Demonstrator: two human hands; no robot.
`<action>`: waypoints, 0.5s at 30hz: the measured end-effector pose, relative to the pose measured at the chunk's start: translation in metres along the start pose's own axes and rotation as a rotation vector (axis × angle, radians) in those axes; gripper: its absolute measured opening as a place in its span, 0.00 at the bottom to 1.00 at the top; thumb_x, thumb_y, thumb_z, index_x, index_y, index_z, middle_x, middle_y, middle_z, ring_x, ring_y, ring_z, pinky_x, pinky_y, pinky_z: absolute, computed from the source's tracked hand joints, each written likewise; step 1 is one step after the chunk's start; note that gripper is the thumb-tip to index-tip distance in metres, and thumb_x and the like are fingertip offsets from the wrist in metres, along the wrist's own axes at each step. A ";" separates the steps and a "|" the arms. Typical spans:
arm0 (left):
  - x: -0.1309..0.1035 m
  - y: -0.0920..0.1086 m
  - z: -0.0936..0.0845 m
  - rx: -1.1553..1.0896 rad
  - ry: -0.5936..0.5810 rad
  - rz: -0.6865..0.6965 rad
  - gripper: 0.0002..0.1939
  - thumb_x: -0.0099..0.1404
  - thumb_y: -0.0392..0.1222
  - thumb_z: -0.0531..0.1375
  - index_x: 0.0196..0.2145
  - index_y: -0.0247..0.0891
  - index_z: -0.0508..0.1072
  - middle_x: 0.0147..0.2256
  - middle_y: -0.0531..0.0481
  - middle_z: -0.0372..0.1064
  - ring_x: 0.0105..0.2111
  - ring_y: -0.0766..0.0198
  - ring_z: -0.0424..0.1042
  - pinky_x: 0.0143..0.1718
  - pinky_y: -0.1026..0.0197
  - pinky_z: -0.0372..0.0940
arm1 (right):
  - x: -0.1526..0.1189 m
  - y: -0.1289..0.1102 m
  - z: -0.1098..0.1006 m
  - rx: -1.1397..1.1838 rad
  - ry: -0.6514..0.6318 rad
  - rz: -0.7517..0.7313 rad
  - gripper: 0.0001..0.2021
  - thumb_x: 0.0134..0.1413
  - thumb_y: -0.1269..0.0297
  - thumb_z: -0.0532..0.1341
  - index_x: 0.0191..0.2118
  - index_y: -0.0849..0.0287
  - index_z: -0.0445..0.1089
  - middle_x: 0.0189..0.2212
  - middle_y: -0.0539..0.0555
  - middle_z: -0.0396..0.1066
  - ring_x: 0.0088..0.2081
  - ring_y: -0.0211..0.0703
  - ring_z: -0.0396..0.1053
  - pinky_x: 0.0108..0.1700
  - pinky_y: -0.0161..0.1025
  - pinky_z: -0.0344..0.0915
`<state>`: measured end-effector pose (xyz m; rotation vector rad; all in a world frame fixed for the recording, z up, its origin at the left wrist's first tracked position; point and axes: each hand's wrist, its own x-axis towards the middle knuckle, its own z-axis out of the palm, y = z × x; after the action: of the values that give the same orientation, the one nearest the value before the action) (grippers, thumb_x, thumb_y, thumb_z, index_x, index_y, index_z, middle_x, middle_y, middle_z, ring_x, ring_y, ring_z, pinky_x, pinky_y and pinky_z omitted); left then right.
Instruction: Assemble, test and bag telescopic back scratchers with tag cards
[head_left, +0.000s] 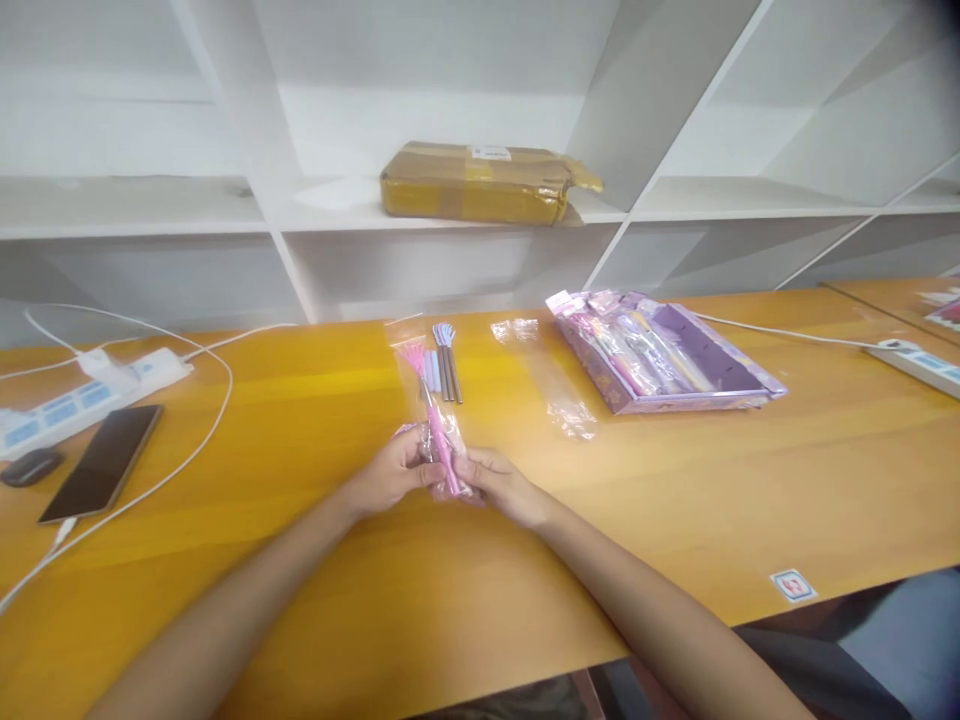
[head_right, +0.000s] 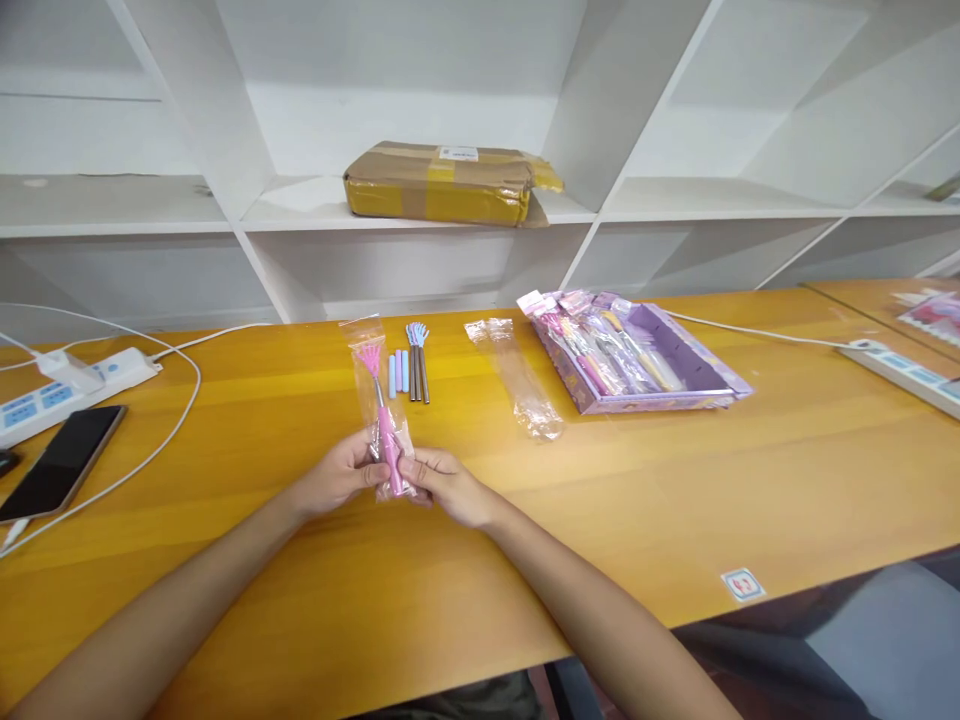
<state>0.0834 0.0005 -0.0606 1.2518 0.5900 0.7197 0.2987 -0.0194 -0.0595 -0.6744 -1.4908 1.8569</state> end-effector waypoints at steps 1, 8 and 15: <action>-0.003 0.002 0.000 0.003 -0.011 -0.009 0.24 0.65 0.55 0.70 0.49 0.37 0.70 0.41 0.46 0.74 0.39 0.59 0.76 0.42 0.57 0.71 | -0.001 -0.001 0.000 0.004 -0.005 0.004 0.29 0.66 0.37 0.60 0.36 0.64 0.74 0.23 0.46 0.58 0.25 0.33 0.54 0.29 0.34 0.52; -0.058 -0.001 0.020 0.085 0.052 -0.121 0.26 0.69 0.52 0.68 0.60 0.40 0.68 0.46 0.44 0.75 0.45 0.56 0.75 0.49 0.54 0.70 | -0.008 -0.008 0.013 -0.141 -0.263 0.045 0.26 0.70 0.41 0.57 0.40 0.63 0.75 0.31 0.52 0.72 0.31 0.37 0.66 0.36 0.34 0.64; -0.104 -0.005 0.018 0.158 0.230 -0.177 0.23 0.72 0.52 0.64 0.60 0.44 0.72 0.54 0.44 0.75 0.52 0.53 0.74 0.57 0.52 0.67 | -0.004 0.000 0.032 -0.368 -0.401 0.038 0.22 0.73 0.47 0.57 0.45 0.63 0.79 0.37 0.54 0.78 0.36 0.38 0.72 0.41 0.33 0.66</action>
<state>0.0303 -0.0906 -0.0601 1.2517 0.9501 0.6824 0.2781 -0.0431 -0.0528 -0.5126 -2.1263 1.8362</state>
